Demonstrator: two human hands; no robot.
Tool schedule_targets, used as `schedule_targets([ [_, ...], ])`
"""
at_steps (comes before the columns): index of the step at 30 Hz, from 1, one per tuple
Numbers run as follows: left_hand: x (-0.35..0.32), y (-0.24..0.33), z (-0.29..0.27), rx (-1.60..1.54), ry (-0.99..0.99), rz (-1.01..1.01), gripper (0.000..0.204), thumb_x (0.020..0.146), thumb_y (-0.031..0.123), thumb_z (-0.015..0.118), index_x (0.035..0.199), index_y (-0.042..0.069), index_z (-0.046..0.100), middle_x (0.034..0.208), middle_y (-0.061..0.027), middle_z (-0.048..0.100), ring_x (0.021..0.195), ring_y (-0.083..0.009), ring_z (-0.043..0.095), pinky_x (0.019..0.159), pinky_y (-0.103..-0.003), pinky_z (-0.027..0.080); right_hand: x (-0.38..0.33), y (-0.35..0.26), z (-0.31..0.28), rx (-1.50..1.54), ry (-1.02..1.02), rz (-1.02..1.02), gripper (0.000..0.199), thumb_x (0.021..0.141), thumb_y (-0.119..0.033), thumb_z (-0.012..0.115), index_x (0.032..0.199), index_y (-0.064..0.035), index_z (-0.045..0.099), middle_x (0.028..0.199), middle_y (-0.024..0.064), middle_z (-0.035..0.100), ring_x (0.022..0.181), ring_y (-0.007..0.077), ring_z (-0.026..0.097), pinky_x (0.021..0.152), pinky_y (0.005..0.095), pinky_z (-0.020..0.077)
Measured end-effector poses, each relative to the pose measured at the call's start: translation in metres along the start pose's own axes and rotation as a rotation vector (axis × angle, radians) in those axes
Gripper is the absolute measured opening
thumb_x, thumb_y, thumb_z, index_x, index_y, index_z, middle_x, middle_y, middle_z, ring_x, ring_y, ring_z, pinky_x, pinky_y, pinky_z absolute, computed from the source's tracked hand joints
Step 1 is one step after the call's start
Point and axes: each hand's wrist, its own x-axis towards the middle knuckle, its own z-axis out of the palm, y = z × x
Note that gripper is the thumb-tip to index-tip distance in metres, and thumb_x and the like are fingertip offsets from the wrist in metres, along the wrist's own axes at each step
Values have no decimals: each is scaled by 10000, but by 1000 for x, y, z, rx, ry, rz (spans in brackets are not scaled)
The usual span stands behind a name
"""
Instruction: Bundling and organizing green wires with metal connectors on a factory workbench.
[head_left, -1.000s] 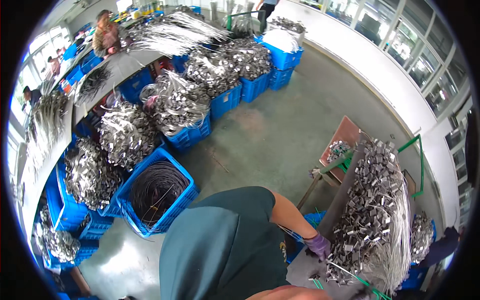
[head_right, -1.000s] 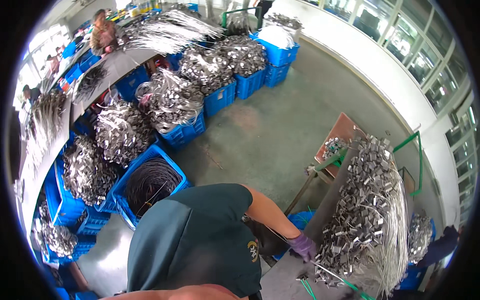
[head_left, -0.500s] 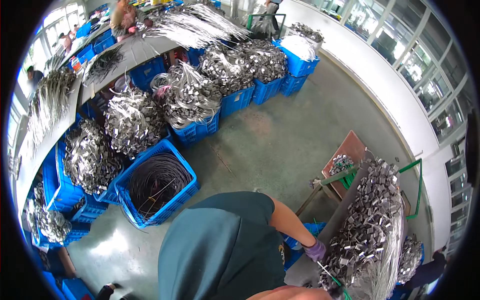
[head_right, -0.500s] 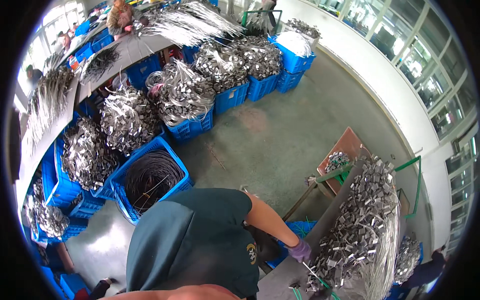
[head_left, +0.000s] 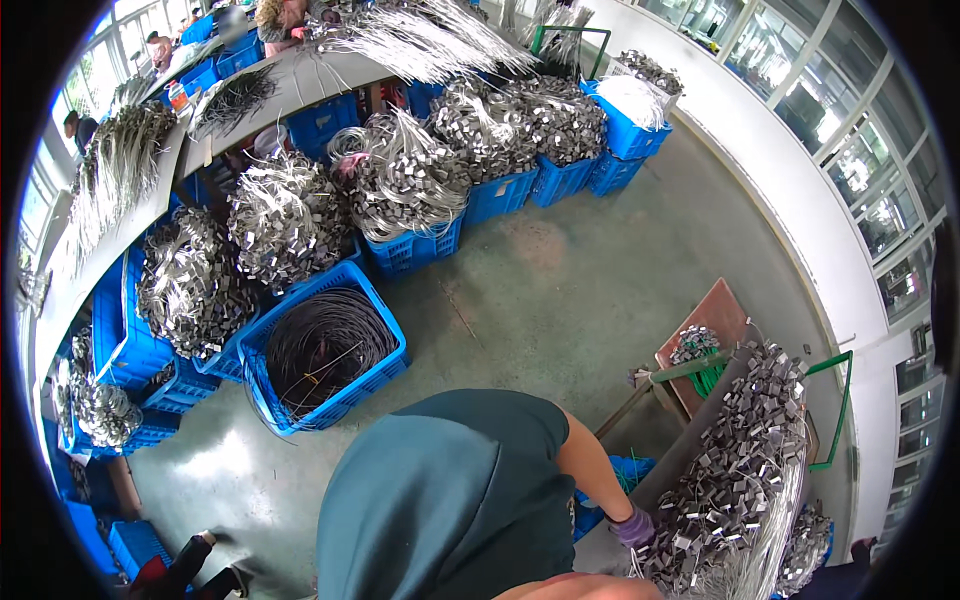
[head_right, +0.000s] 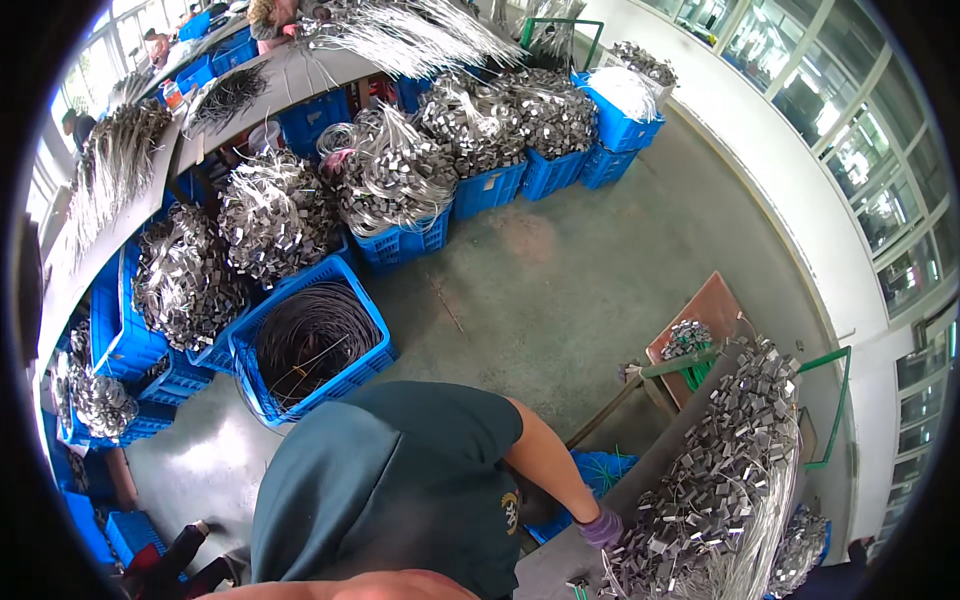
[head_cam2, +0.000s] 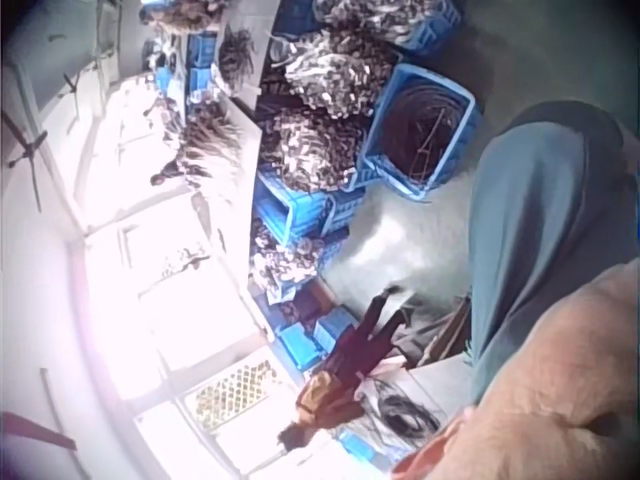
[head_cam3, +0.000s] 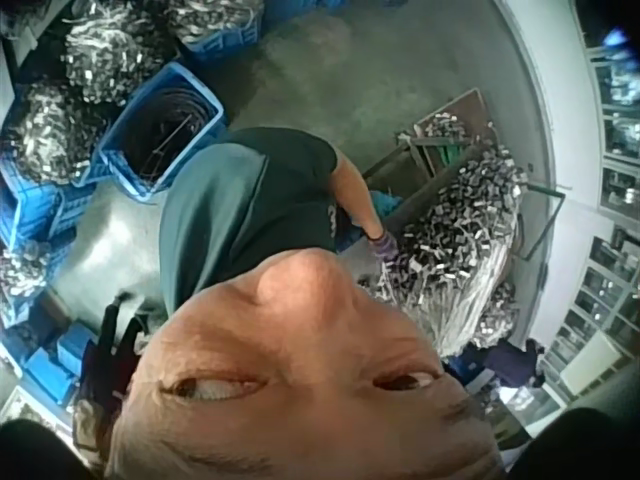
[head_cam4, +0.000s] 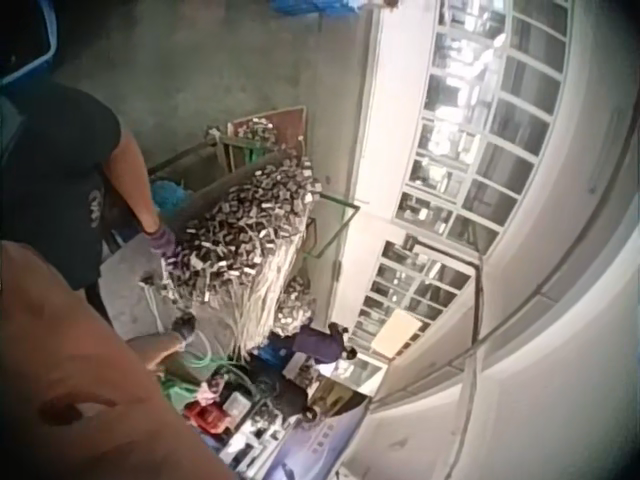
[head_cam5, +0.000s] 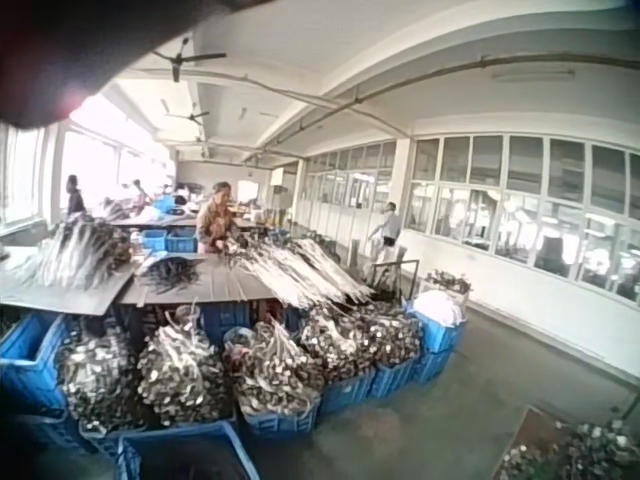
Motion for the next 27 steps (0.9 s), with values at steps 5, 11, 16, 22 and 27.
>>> schedule_targets([
  [5, -25, 5, 4, 281, 85, 262, 206, 739, 186, 532, 866, 48, 619, 869, -148, 610, 747, -294, 601, 644, -383, 490, -15, -5, -6, -4, 149, 50, 173, 790, -197, 555, 818, -31, 593, 588, 27, 531, 398, 106, 394, 359, 222, 288],
  [11, -45, 87, -106, -499, -216, -233, 196, 825, 218, 524, 928, 67, 596, 742, -77, 572, 666, -178, 570, 597, -320, 457, 16, -54, -33, 160, 374, 60, 199, 800, -194, 554, 885, -20, 599, 609, 23, 546, 387, 95, 413, 344, 210, 287],
  [16, -5, 108, -92, -573, -212, -76, 177, 856, 190, 527, 886, 29, 593, 596, -34, 514, 529, -121, 512, 509, -274, 419, -8, -7, -104, 377, 556, 41, 230, 805, -176, 552, 937, 3, 608, 715, 110, 639, 439, 123, 510, 364, 219, 365],
  [22, 7, 90, -40, -758, -340, -464, 120, 830, 174, 560, 829, 57, 588, 538, 16, 491, 433, -72, 436, 381, -234, 337, -25, 153, -76, 537, 629, 594, 145, 832, -180, 531, 844, -47, 588, 665, 73, 624, 395, 137, 511, 300, 257, 336],
  [27, 25, 79, -23, -722, -354, -617, 134, 810, 161, 588, 888, 58, 625, 537, 32, 488, 437, -60, 422, 388, -227, 335, -42, 134, -33, 749, 582, 413, 227, 822, -158, 551, 978, 5, 571, 721, 83, 617, 439, 134, 512, 348, 247, 374],
])
